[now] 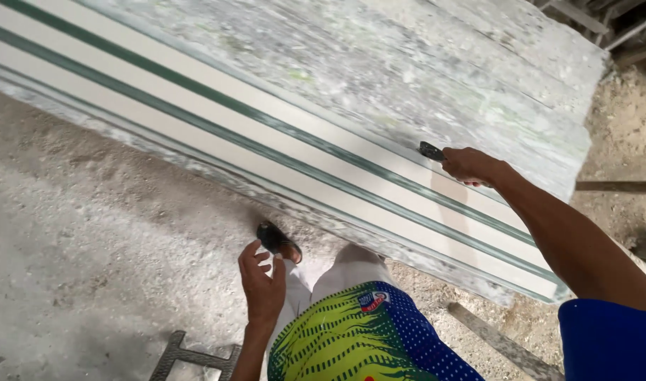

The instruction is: Applying and smoothing material on a marble slab using a putty knife.

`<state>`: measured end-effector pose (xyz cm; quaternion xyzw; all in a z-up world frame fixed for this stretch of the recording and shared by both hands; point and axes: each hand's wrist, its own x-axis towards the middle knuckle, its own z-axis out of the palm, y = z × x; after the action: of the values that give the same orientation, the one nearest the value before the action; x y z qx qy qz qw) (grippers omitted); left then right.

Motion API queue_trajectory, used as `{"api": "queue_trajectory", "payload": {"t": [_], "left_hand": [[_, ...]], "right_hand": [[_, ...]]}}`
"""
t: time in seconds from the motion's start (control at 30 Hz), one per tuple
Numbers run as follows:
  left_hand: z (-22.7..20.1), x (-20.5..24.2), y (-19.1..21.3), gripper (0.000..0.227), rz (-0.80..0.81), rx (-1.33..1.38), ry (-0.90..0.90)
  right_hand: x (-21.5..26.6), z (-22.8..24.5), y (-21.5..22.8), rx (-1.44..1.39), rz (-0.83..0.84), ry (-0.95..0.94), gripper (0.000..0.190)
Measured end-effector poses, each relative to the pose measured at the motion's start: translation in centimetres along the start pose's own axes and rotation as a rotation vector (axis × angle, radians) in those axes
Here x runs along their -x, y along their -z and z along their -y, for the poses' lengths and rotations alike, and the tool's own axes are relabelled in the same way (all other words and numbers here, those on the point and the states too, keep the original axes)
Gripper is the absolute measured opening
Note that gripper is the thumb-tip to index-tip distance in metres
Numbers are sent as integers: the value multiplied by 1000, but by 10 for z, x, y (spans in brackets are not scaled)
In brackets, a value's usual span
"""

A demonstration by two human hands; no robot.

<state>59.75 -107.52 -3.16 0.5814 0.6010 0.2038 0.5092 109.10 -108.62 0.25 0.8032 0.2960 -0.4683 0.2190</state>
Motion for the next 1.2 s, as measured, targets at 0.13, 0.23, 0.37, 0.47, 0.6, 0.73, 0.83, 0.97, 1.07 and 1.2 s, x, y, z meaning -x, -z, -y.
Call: {"api": "queue_trajectory", "payload": {"t": [0.13,0.23,0.37,0.47,0.6,0.73,0.83,0.97,1.07,1.2], "left_hand": [[-4,17,-61,55,-5,-72,-119],[-15,41,-123,51,-23,-18,-158],[-10,79,-204,52,0,91,-141],[-49,117,-244,53,17,38,-291],[-47,151,-257,55,72,-26,-110],[-47,150,-255,54,0,-36,-258],[-43,165,-239,53,-24,-150,-194],[-56,159,-243,51,-40,-173,-222],[-64,163,-249,55,-14,-105,-177],[-66,169,-253,56,15,-142,-137]], "right_hand": [[-5,-99,-18,33,24,23,28],[-16,-188,-41,36,49,42,29],[-29,-302,-67,32,55,57,27],[-43,-386,-95,18,61,67,28],[-50,-508,-139,-4,224,-124,50],[-37,-576,-163,-479,62,-199,31],[-66,-639,-254,-1091,-5,109,30],[-64,-595,-305,-1377,-279,211,44],[24,-498,-257,-1023,-361,44,44],[39,-461,-264,-1435,-477,-96,55]]}}
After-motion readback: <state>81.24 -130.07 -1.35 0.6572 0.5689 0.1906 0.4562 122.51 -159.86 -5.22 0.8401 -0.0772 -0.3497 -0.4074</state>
